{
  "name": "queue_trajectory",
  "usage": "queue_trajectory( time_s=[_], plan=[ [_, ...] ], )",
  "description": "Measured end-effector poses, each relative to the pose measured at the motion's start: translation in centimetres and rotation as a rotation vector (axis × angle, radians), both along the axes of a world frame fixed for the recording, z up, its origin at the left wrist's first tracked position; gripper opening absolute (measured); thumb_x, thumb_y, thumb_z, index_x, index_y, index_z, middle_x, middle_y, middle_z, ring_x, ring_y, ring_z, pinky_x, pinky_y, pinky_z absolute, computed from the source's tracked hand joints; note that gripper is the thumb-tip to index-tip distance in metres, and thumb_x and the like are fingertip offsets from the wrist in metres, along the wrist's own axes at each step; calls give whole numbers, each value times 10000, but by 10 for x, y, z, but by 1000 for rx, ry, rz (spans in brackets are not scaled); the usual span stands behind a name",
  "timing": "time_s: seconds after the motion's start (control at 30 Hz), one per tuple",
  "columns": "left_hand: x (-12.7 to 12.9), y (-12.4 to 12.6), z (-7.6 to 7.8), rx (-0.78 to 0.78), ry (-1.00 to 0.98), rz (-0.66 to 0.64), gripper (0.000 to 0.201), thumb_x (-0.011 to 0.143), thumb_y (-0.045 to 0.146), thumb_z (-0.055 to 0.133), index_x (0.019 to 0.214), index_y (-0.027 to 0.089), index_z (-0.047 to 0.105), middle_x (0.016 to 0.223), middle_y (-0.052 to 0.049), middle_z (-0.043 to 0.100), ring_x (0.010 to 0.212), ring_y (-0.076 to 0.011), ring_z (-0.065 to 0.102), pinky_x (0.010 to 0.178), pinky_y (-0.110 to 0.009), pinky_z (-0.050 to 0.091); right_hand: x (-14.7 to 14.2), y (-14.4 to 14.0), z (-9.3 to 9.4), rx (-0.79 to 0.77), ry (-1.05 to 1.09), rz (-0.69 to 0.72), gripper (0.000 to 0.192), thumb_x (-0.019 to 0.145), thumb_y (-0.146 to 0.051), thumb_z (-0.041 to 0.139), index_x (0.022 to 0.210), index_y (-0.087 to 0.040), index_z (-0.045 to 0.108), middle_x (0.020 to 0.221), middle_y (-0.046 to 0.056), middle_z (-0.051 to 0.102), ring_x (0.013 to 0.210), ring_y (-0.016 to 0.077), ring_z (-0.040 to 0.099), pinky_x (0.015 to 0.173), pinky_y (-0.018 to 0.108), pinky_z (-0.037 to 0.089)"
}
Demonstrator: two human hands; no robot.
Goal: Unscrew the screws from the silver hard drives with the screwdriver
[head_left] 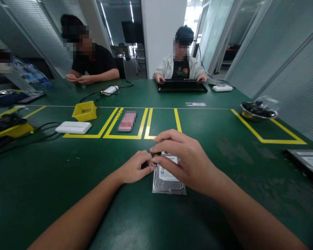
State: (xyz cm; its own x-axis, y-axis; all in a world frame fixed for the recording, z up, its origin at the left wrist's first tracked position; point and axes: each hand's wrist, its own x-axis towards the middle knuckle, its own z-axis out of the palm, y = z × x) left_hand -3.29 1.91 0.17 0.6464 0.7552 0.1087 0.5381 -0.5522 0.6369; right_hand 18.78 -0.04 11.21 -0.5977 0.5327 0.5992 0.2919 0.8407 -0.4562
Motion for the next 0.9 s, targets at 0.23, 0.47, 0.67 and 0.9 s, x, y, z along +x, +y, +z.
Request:
queue_trajectory(
  time_s=[0.23, 0.47, 0.67, 0.9],
  plan=[
    [-1, 0, -3, 28, -20, 16, 139, 909, 303, 555, 911, 177, 613, 893, -19, 628, 855, -185, 561, 829, -346, 423, 0, 4, -2, 23, 18, -40, 100, 873, -91, 595, 946, -92, 662, 950, 52, 632, 913, 129, 573, 812, 247, 463],
    [1, 0, 0, 13, -39, -2, 119, 906, 274, 546, 881, 167, 592, 859, -14, 596, 802, -162, 549, 781, -319, 427, 1, 4, -3, 42, 20, -42, 210, 879, -61, 542, 1042, -89, 672, 1052, 51, 695, 991, 140, 614, 914, 277, 471],
    [2, 0, -1, -8, -50, -6, 114, 904, 268, 540, 897, 166, 590, 886, -25, 607, 810, -164, 547, 787, -321, 440, 1, 3, -4, 6, 26, -24, 267, 866, -40, 510, 1066, -85, 682, 1131, 71, 693, 1061, 150, 620, 947, 282, 485],
    [0, 0, 0, 9, -25, 8, 188, 922, 339, 527, 904, 172, 612, 944, -45, 638, 905, -205, 575, 866, -375, 445, 1, 1, -1, 33, 8, 14, 266, 897, -69, 483, 1077, -70, 678, 1148, 117, 663, 1049, 183, 597, 930, 338, 485]
  ],
)
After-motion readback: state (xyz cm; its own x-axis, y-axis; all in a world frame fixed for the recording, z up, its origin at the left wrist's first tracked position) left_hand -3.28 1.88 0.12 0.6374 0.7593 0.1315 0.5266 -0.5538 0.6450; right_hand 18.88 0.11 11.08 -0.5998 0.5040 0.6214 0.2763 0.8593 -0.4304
